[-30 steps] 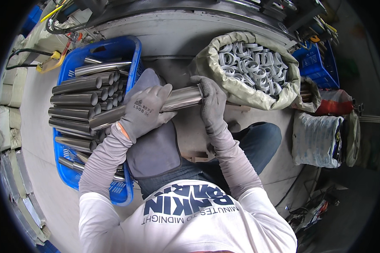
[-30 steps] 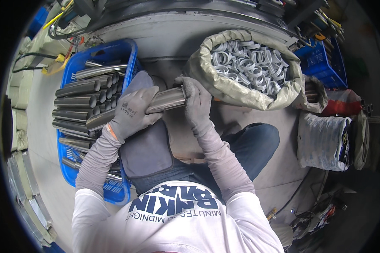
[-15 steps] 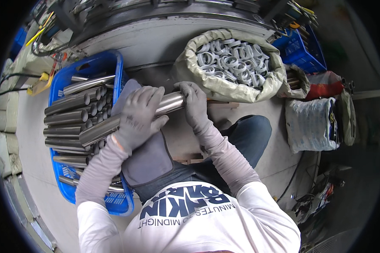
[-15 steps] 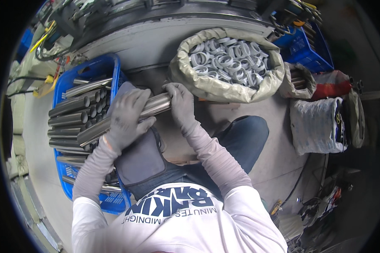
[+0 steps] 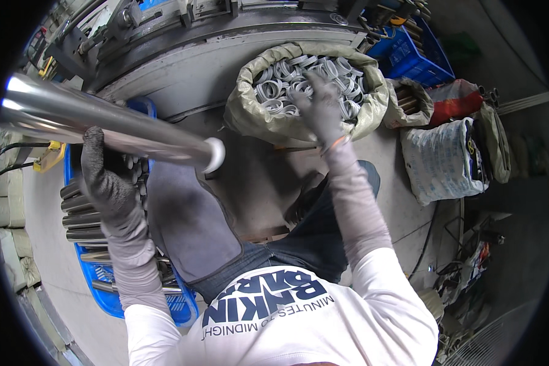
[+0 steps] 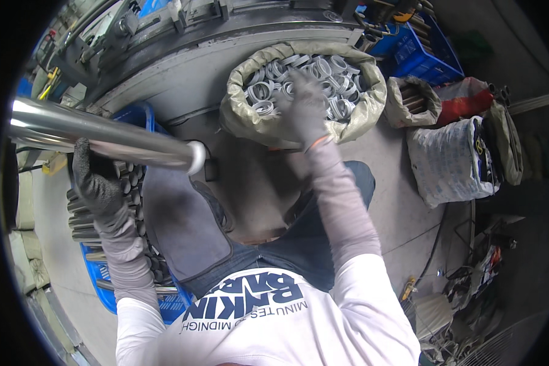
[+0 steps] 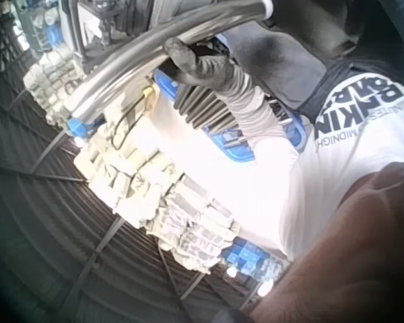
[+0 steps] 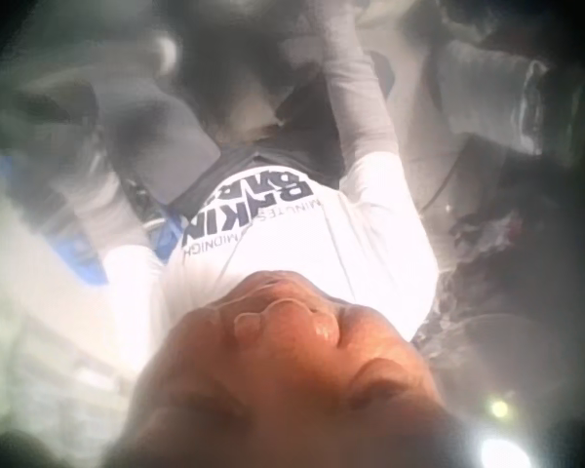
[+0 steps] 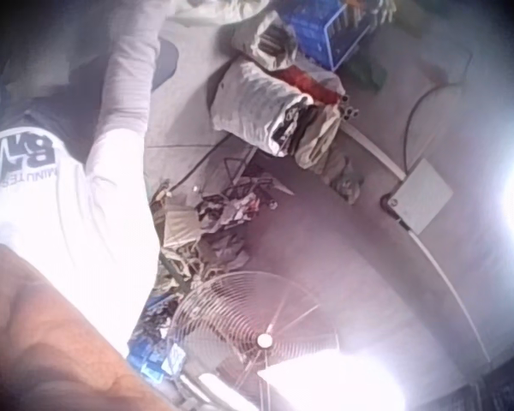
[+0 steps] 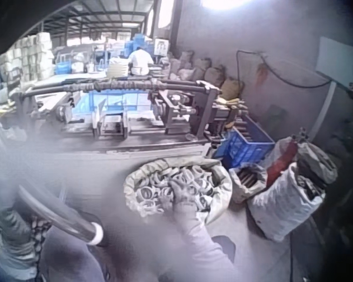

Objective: The person puts on protective gloves and a pad, fits rings onto the ends of metal tubes by hand, and places the assembled tubes into a machine.

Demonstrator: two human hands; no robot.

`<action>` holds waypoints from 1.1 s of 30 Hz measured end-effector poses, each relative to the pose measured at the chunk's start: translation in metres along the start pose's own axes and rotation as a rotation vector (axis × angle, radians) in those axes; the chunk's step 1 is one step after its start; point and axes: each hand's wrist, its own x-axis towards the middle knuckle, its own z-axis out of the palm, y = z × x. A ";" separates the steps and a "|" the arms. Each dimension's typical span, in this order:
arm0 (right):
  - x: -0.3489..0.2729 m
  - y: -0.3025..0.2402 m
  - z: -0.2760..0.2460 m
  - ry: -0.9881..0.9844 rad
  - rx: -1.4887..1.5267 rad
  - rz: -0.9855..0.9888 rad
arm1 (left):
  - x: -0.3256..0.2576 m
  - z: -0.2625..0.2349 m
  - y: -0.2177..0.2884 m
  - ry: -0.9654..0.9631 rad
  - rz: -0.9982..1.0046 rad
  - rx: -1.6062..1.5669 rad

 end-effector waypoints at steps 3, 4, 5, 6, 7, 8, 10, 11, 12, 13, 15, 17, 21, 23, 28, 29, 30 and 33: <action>0.023 0.044 -0.017 -0.237 -0.331 0.089 | -0.013 0.037 0.029 -0.147 -0.128 0.743; 0.025 0.052 -0.015 -0.409 -0.395 0.129 | -0.017 0.036 0.018 -0.276 0.024 0.874; 0.026 0.055 -0.011 -0.587 -0.452 0.164 | -0.023 0.032 0.007 -0.399 0.178 1.006; 0.028 0.056 -0.013 -0.590 -0.450 0.163 | -0.028 0.033 0.001 -0.513 0.255 1.168; 0.031 0.058 -0.016 -0.615 -0.418 0.229 | -0.033 0.033 -0.006 -0.630 0.333 1.325; 0.032 0.058 -0.018 -0.641 -0.383 0.292 | -0.041 0.031 -0.013 -0.675 0.188 1.358; 0.024 0.066 -0.031 -0.467 -0.235 0.292 | -0.054 0.018 -0.031 -0.711 0.181 1.373; 0.016 0.063 -0.035 -0.289 -0.081 0.289 | -0.058 0.009 -0.038 -0.705 0.180 1.354; 0.019 0.033 -0.051 -0.308 0.169 0.447 | -0.060 0.003 -0.042 -0.693 0.172 1.359; 0.016 0.015 -0.059 -0.292 0.482 0.616 | -0.061 0.000 -0.048 -0.691 0.166 1.347; 0.006 -0.012 -0.066 -0.239 1.130 0.822 | -0.061 -0.004 -0.051 -0.683 0.151 1.341; -0.003 -0.038 -0.067 -0.238 1.402 0.847 | -0.061 -0.004 -0.053 -0.675 0.201 1.353; -0.020 -0.061 -0.055 -0.362 0.802 0.352 | -0.060 -0.002 -0.051 -0.720 0.197 1.348; -0.025 -0.076 -0.052 -0.328 1.106 0.433 | -0.060 -0.004 -0.050 -0.714 0.199 1.346; -0.025 -0.085 -0.047 -0.409 1.446 0.593 | -0.058 -0.004 -0.050 -0.720 0.194 1.336; -0.026 -0.092 -0.043 -0.372 1.116 0.400 | -0.059 -0.003 -0.050 -0.718 0.189 1.333; -0.027 -0.096 -0.040 -0.329 0.785 0.212 | -0.059 -0.003 -0.051 -0.717 0.187 1.334; -0.031 -0.088 -0.032 -0.366 0.935 0.397 | -0.059 -0.004 -0.050 -0.706 0.216 1.332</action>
